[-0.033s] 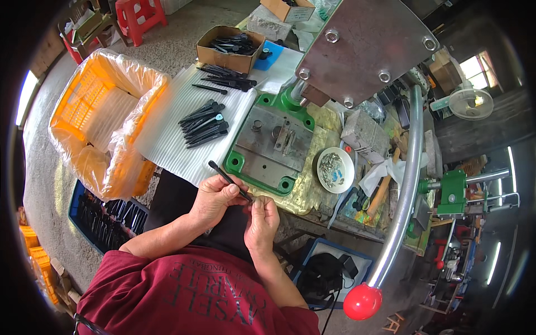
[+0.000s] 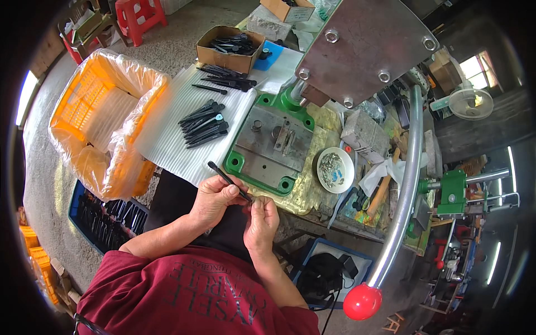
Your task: The person inserts pins into plastic components by hand, presses them using a manual press machine, and places the assembled components into a storage bin.
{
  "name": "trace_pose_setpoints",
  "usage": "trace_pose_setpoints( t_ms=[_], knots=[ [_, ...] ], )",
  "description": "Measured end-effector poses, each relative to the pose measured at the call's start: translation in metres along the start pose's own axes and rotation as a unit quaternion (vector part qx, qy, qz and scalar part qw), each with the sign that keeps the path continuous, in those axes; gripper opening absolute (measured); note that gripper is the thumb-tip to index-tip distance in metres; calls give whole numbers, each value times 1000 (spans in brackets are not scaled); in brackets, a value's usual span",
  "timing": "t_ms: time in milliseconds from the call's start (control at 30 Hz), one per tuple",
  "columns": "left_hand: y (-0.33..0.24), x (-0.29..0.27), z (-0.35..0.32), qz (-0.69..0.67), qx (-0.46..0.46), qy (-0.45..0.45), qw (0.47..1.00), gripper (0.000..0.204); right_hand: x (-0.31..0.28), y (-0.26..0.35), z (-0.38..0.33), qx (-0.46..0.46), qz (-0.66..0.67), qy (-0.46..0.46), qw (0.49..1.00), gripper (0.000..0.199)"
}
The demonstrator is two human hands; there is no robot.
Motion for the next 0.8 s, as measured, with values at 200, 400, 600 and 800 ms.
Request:
trace_pose_setpoints(
  t_ms=[200, 400, 600, 800],
  knots=[
    [-14, 8, -8, 189, 129, 18, 973, 12, 7, -1, -1, 17, 32, -8, 999, 11],
    [-15, 8, -3, 171, 134, 9, 976, 10, 11, -3, 3, 34, 97, -1, 995, 11],
    [-21, 9, 4, 192, 139, -2, 971, 11, 10, -2, 10, 39, 11, 12, 999, 10],
    [-21, 15, 15, 142, 103, 6, 984, 11, 6, 3, 20, 31, 9, 22, 999, 13]
  ],
)
Point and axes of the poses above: each hand's wrist, its own z-axis towards the middle knuckle, its own x-axis out of the palm, y = z × x, the point moved 6 cm from there along z, towards the middle knuckle, and after that the axes turned 3 degrees about z, right-handed, at the moved point
